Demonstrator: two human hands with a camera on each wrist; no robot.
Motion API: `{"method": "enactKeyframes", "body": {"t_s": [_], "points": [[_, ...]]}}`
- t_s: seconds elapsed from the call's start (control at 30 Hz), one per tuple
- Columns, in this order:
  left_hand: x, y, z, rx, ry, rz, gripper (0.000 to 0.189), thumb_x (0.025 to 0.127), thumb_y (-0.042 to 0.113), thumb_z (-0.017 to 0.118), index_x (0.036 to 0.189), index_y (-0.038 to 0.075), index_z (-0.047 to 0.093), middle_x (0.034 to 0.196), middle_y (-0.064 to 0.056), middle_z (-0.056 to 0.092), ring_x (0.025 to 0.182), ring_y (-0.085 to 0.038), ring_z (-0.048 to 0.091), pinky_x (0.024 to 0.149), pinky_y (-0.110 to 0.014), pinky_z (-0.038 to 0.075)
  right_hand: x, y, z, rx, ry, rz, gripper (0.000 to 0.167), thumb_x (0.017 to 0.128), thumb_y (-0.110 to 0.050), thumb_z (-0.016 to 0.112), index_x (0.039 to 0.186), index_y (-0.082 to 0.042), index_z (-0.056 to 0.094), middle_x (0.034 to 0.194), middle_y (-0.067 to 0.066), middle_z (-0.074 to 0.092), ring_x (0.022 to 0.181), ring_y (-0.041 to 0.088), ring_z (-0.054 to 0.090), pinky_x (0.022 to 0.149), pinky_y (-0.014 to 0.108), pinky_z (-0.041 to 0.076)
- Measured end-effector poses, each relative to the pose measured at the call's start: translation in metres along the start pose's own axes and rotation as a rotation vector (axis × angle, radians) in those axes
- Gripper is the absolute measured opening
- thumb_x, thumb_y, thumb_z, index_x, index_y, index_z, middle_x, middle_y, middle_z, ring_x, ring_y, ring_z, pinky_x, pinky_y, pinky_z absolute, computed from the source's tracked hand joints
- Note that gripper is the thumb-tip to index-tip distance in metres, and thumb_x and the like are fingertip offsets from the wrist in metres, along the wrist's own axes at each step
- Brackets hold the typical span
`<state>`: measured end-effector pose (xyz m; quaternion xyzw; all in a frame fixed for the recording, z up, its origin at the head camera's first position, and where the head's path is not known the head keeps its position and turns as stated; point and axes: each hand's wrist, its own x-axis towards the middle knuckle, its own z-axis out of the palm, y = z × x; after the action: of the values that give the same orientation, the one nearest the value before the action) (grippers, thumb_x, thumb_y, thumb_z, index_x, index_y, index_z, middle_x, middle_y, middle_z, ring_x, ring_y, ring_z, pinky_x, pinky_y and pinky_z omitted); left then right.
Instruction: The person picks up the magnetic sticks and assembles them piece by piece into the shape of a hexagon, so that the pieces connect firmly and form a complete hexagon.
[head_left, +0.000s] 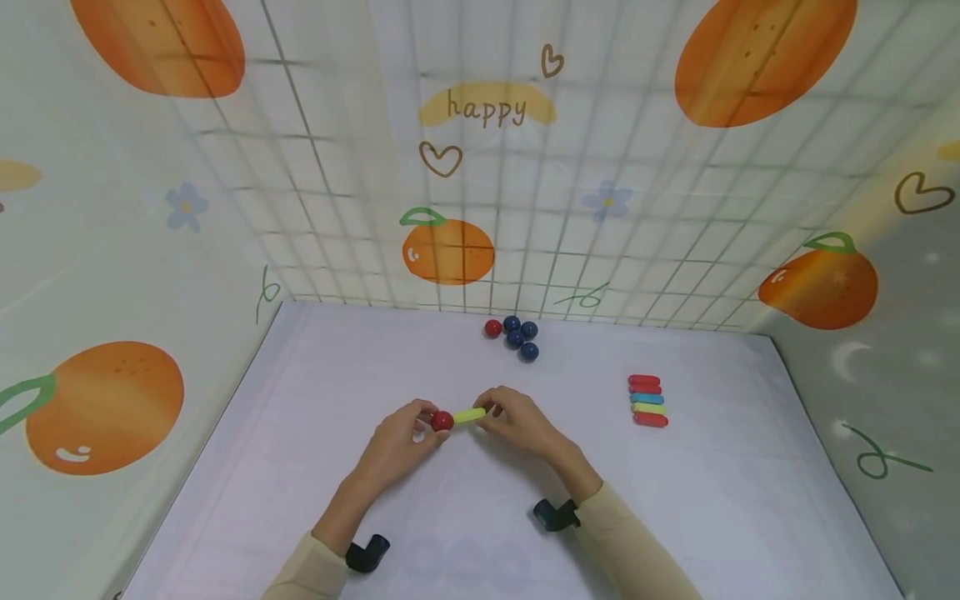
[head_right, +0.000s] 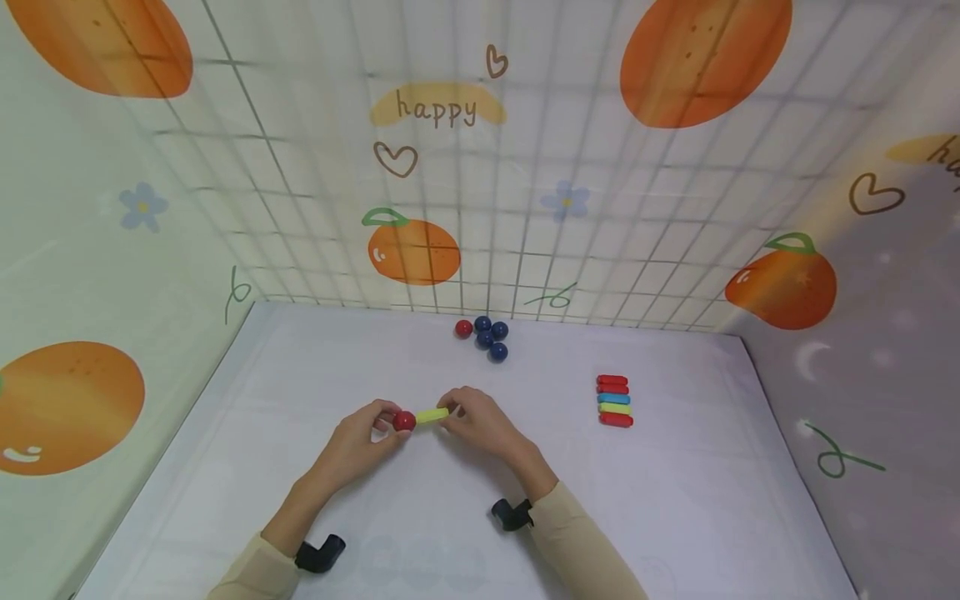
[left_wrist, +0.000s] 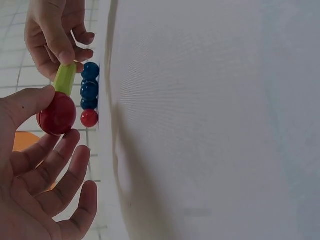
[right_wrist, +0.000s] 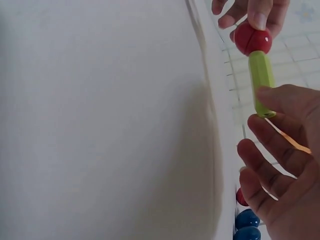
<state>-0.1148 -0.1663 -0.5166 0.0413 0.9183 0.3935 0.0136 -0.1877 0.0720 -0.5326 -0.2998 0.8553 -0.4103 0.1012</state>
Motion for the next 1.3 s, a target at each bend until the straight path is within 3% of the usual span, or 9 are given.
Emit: {"method": "enactKeyframes", "body": {"t_s": [0.5,0.83,1.07,1.3], "points": [[-0.002,-0.004,-0.002,-0.005,-0.045,0.003,0.04,0.084,0.037,0.082,0.114,0.018,0.065,0.101,0.009,0.066,0.094,-0.013,0.063,0.079,-0.038,0.053,0.001,0.008,0.001,0.079,-0.034,-0.046,0.021,0.094,-0.015,0.072,0.115,-0.019,0.07,0.106,-0.01,0.066,0.091,0.011,0.06,0.079,0.031,0.051],[0.012,0.001,0.006,0.002,-0.106,0.087,0.042,0.086,0.035,0.079,0.118,0.01,0.067,0.105,0.002,0.069,0.093,-0.011,0.063,0.079,-0.035,0.052,0.005,0.008,0.008,0.09,-0.06,-0.157,0.025,0.092,-0.007,0.072,0.116,-0.012,0.07,0.107,-0.004,0.067,0.091,0.011,0.061,0.08,0.031,0.053],[0.022,0.0,0.012,0.027,-0.169,0.102,0.035,0.09,0.033,0.076,0.116,0.011,0.068,0.099,0.005,0.069,0.089,-0.01,0.064,0.077,-0.034,0.053,0.005,0.005,0.012,0.092,-0.065,-0.124,0.025,0.093,-0.007,0.071,0.118,-0.011,0.069,0.107,-0.003,0.066,0.09,0.013,0.062,0.079,0.03,0.052],[0.029,-0.005,0.015,0.048,-0.185,0.095,0.029,0.09,0.029,0.076,0.113,0.012,0.07,0.094,0.008,0.068,0.083,-0.007,0.06,0.074,-0.032,0.051,0.006,0.004,0.011,0.087,-0.076,-0.11,0.028,0.093,-0.007,0.072,0.12,-0.008,0.066,0.107,0.0,0.066,0.091,0.014,0.062,0.08,0.03,0.052]]}}
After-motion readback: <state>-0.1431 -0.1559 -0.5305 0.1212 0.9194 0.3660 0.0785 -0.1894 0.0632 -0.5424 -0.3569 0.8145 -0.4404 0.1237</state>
